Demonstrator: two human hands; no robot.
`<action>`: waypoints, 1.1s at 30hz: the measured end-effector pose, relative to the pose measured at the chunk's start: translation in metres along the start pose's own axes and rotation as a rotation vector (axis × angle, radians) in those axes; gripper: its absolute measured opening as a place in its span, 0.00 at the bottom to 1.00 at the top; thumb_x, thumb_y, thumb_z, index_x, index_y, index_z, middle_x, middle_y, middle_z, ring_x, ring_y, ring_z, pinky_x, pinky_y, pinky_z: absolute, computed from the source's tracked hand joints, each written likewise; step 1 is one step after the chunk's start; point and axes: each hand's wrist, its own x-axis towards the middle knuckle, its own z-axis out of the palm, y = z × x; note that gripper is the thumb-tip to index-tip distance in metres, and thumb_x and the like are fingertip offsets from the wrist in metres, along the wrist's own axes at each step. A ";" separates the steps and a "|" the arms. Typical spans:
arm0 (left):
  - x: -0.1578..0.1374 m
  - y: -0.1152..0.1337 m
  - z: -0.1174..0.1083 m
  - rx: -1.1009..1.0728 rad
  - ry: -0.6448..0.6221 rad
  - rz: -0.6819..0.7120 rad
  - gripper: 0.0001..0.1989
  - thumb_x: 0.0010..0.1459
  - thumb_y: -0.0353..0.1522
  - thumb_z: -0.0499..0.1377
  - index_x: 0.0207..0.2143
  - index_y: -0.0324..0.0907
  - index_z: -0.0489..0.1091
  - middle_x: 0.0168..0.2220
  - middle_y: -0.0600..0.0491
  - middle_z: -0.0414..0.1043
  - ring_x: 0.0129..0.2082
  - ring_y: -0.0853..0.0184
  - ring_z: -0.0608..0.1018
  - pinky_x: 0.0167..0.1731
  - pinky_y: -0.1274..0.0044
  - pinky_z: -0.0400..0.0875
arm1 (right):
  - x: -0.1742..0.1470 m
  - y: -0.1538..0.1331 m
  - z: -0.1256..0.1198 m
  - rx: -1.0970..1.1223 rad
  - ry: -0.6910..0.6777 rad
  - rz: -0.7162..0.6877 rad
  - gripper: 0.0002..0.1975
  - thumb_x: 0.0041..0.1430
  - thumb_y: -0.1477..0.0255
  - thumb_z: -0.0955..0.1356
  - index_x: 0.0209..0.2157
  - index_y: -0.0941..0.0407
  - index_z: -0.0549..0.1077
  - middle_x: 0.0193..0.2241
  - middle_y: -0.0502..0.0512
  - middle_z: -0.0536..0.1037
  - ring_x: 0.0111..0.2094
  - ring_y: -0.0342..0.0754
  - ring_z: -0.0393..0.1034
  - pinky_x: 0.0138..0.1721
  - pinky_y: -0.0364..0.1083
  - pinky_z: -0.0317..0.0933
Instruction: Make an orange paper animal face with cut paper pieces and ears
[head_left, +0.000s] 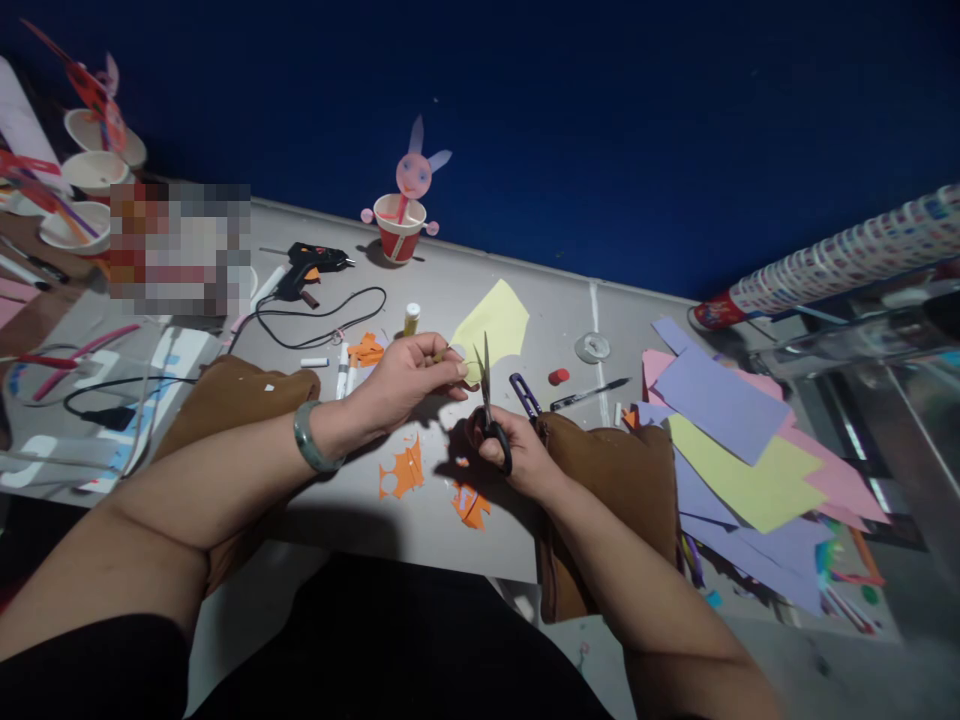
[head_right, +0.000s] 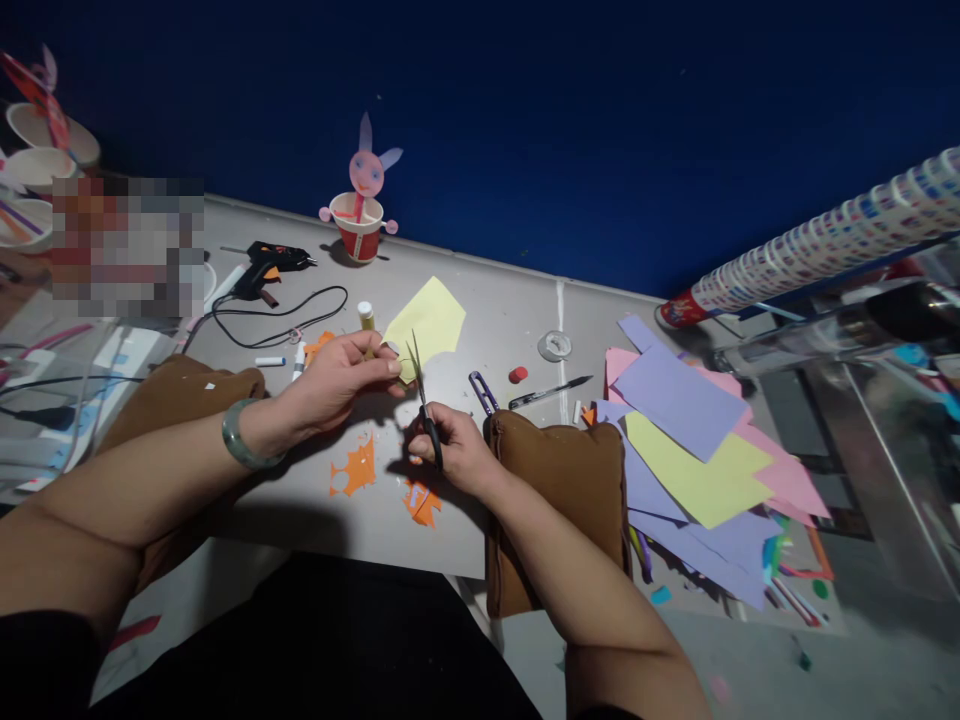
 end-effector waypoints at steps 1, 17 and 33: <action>0.000 0.000 0.000 0.002 0.000 0.003 0.14 0.48 0.31 0.70 0.28 0.39 0.65 0.26 0.57 0.74 0.23 0.76 0.78 0.27 0.82 0.73 | 0.000 0.000 0.000 0.002 -0.001 0.000 0.31 0.44 0.41 0.74 0.24 0.55 0.66 0.21 0.45 0.66 0.24 0.41 0.56 0.28 0.45 0.54; -0.001 0.002 0.000 0.032 0.012 0.042 0.12 0.48 0.29 0.69 0.28 0.39 0.67 0.26 0.58 0.72 0.23 0.76 0.77 0.27 0.82 0.75 | -0.001 -0.007 -0.002 -0.032 -0.013 -0.008 0.31 0.44 0.41 0.74 0.24 0.55 0.67 0.21 0.46 0.67 0.24 0.41 0.57 0.29 0.45 0.55; 0.000 0.003 -0.002 0.061 0.006 0.074 0.10 0.48 0.29 0.68 0.28 0.39 0.67 0.25 0.58 0.72 0.22 0.76 0.77 0.26 0.82 0.76 | 0.000 -0.007 -0.004 -0.042 -0.042 0.003 0.31 0.44 0.42 0.75 0.24 0.55 0.66 0.21 0.46 0.66 0.24 0.41 0.55 0.28 0.44 0.53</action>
